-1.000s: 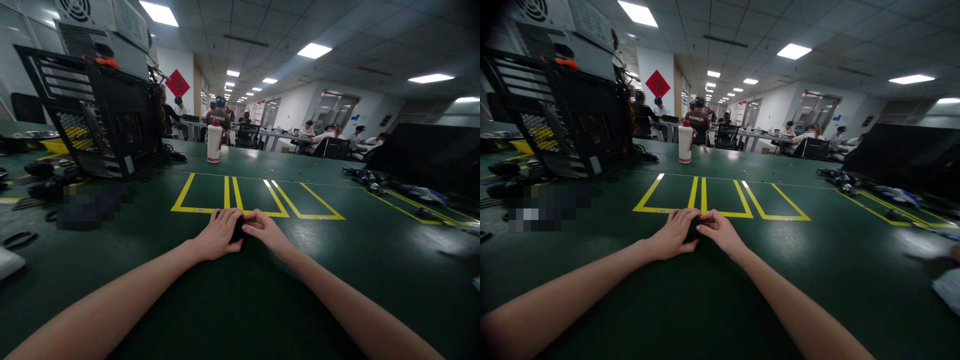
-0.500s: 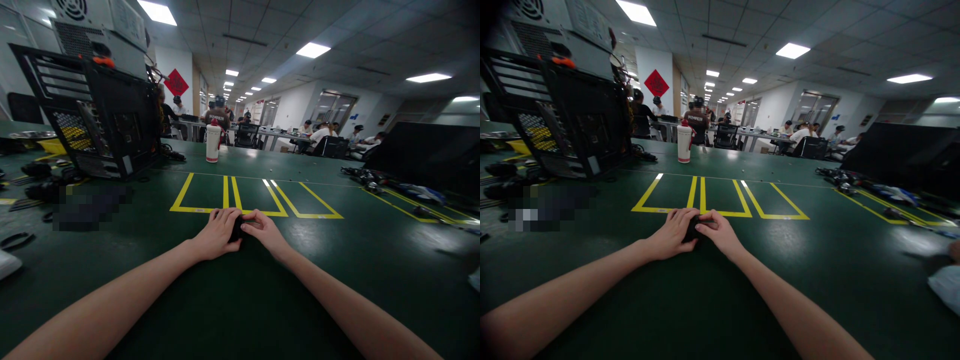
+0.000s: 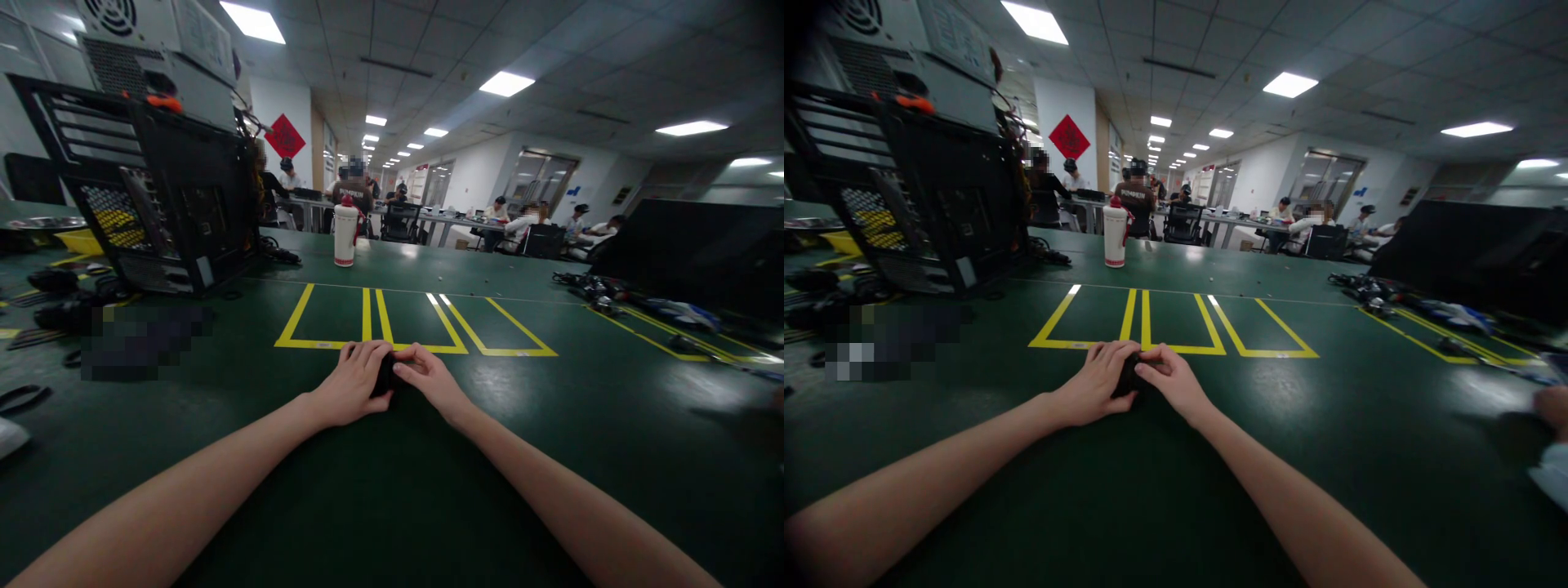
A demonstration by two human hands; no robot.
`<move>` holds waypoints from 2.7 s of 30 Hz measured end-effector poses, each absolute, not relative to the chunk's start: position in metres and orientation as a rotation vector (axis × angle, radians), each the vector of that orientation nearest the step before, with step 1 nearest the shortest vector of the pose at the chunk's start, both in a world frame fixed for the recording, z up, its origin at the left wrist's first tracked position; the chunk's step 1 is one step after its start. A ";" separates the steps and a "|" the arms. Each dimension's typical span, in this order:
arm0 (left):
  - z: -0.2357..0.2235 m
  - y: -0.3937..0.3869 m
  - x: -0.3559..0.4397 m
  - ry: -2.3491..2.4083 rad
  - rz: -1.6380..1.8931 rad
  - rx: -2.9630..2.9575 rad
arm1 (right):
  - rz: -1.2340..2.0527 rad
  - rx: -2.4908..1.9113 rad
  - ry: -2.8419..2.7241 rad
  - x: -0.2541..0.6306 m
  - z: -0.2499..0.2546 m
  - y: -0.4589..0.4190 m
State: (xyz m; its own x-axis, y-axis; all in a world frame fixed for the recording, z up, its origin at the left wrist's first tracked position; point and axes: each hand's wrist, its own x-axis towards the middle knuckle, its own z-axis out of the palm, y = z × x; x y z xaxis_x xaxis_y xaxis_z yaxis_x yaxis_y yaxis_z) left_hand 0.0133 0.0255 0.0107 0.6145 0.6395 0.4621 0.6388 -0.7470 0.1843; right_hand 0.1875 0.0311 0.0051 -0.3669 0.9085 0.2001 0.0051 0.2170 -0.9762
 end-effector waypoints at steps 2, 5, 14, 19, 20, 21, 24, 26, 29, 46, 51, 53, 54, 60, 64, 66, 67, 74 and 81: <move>0.011 0.025 0.013 1.114 0.809 2.821 | 1.245 -0.893 -1.600 0.187 0.004 0.032; 0.012 0.025 0.013 1.121 0.812 2.821 | 1.224 -0.949 -1.611 0.188 0.003 0.033; 0.010 0.026 0.013 1.125 0.808 2.821 | 1.372 -0.827 -1.642 0.190 0.007 0.030; 0.011 0.026 0.013 1.118 0.809 2.821 | 1.252 -0.864 -1.609 0.187 0.002 0.032; 0.011 0.026 0.013 1.117 0.809 2.820 | 1.234 -0.880 -1.608 0.187 0.002 0.033; 0.011 0.026 0.013 1.116 0.810 2.819 | 1.223 -0.902 -1.604 0.187 0.002 0.034; 0.010 0.026 0.013 1.118 0.814 2.819 | 1.281 -0.942 -1.602 0.189 0.003 0.036; 0.009 0.027 0.013 1.125 0.818 2.821 | 1.361 -0.902 -1.615 0.190 0.004 0.037; 0.008 0.027 0.013 1.120 0.815 2.824 | 1.409 -0.807 -1.637 0.191 0.004 0.035; 0.009 0.027 0.012 1.124 0.788 2.826 | 1.387 -0.819 -1.627 0.190 0.001 0.032; 0.009 0.027 0.012 1.117 0.798 2.826 | 1.292 -0.855 -1.615 0.186 0.000 0.030; 0.009 0.028 0.013 1.121 0.806 2.826 | 1.231 -0.891 -1.614 0.185 0.000 0.030; 0.008 0.028 0.013 1.124 0.810 2.828 | 1.221 -0.911 -1.612 0.186 -0.001 0.031; 0.008 0.028 0.013 1.134 0.797 2.831 | 1.345 -0.860 -1.646 0.190 -0.003 0.035; 0.010 0.027 0.013 1.129 0.776 2.826 | 1.367 -0.812 -1.642 0.190 -0.001 0.032; 0.010 0.027 0.013 1.133 0.783 2.827 | 1.349 -0.826 -1.625 0.188 0.001 0.030; 0.010 0.027 0.013 1.134 0.789 2.828 | 1.333 -0.833 -1.615 0.187 0.002 0.029; 0.012 0.025 0.013 1.124 0.790 2.827 | 1.315 -0.917 -1.579 0.188 0.003 0.033; 0.010 0.026 0.013 1.125 0.795 2.825 | 1.419 -0.805 -1.556 0.187 0.001 0.029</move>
State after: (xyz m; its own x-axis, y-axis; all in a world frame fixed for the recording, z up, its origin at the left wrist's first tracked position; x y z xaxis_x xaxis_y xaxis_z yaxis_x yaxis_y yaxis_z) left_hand 0.0126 0.0263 0.0099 0.6160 0.6429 0.4553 0.6437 -0.7439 0.1796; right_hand 0.1872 0.0293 0.0014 -0.4236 0.8900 0.1686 -0.0860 0.1458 -0.9856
